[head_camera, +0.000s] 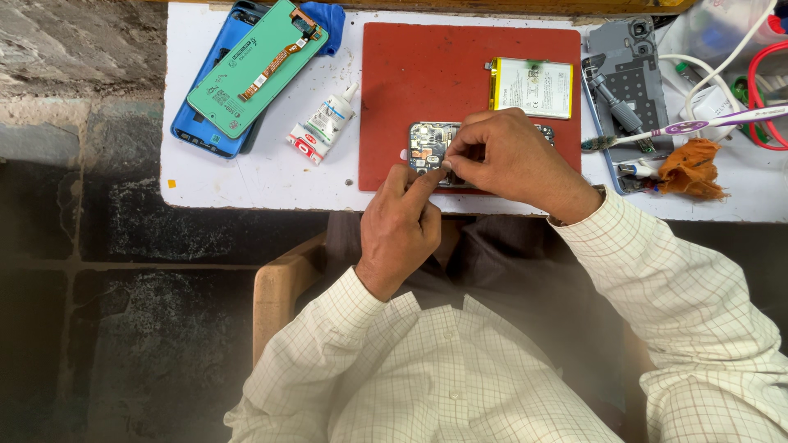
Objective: The person repairs a disassembled smartphone at a workbench. They squeeze adhesive from a small tube onto the phone frame, position the battery into the chassis, press components into place, cut something with yellow scissors, and repeatedly press and align parts inside the phone body.
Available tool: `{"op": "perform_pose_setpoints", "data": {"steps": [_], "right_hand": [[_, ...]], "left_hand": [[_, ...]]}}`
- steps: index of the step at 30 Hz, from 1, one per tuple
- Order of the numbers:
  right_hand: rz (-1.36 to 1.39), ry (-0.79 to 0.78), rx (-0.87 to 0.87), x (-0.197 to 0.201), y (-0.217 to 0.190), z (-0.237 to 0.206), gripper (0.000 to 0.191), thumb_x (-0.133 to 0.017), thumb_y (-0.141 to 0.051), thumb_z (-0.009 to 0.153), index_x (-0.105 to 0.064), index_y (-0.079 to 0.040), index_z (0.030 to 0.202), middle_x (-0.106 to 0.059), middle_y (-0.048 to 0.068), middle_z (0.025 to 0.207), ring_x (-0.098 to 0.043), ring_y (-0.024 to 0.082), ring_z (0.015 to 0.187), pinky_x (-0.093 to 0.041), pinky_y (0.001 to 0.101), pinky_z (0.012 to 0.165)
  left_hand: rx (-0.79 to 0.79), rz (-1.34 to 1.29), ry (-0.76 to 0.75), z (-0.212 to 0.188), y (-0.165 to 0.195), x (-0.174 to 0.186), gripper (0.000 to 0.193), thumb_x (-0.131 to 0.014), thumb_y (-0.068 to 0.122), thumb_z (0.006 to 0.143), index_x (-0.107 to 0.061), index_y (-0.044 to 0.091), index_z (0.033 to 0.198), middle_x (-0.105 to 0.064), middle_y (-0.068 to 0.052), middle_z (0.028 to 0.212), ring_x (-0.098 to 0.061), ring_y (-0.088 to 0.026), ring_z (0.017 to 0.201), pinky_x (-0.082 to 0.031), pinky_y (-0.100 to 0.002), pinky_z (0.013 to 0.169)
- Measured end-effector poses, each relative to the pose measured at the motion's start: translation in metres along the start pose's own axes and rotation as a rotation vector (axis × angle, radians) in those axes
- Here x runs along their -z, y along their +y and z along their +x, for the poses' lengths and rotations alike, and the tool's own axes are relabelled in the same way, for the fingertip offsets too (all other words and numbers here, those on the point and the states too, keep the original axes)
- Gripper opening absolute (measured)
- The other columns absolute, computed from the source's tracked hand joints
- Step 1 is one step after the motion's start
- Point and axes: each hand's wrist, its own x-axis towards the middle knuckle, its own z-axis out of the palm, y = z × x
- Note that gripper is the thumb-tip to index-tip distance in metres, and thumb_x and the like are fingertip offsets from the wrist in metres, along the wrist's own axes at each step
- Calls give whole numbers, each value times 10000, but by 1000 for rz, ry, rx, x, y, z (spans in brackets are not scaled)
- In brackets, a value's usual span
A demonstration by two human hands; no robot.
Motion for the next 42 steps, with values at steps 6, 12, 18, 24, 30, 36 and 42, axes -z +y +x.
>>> {"op": "perform_pose_setpoints", "data": {"steps": [6,12,18,24,30,36,42], "right_hand": [[-25,-6,-20,-1,-2,-1,127,-758,-118,859,-764,8,874,-728,80,792,-684,192,620,-525,319,580],[-57,2,5,-1,-2,-1,124,-756,-111,858,-769,11,882,-728,81,815,-687,200,629,-531,316,580],[-62,33,83,-4,1,-4,126,-753,-98,861,-767,13,917,-720,90,837,-687,215,662,-531,325,593],[-109,66,163,-6,2,-7,115,-750,-69,831,-743,27,894,-677,114,811,-659,260,698,-515,359,609],[-139,107,236,-9,4,-8,99,-747,-45,837,-710,34,884,-646,109,802,-636,261,719,-510,367,613],[-133,144,260,-12,6,-10,102,-756,-53,865,-708,29,902,-646,102,854,-644,256,761,-528,364,655],[-193,162,279,-13,6,-11,110,-768,-77,889,-727,19,921,-633,100,865,-643,264,783,-526,373,680]], "left_hand": [[-47,25,7,0,1,1,461,-632,-21,837,-698,75,1283,-548,-92,974,-619,-258,868,-534,-379,725],[-91,96,-1,1,0,-1,465,-644,-18,833,-693,44,1291,-514,-109,949,-612,-259,845,-529,-388,724],[-116,122,-20,3,0,1,460,-651,-12,823,-686,33,1279,-508,-114,956,-605,-266,834,-519,-398,716],[-124,145,-29,4,1,3,451,-662,-7,806,-685,26,1256,-517,-117,962,-598,-274,818,-511,-408,701],[-128,167,-23,4,1,3,422,-661,-16,814,-694,30,1232,-523,-112,961,-592,-269,795,-505,-405,682],[-150,186,1,3,-1,1,396,-656,-30,838,-703,27,1228,-520,-105,948,-579,-254,767,-498,-390,664],[-164,202,3,3,-1,0,404,-643,-48,850,-701,17,1245,-520,-97,938,-553,-237,730,-491,-376,650]]}}
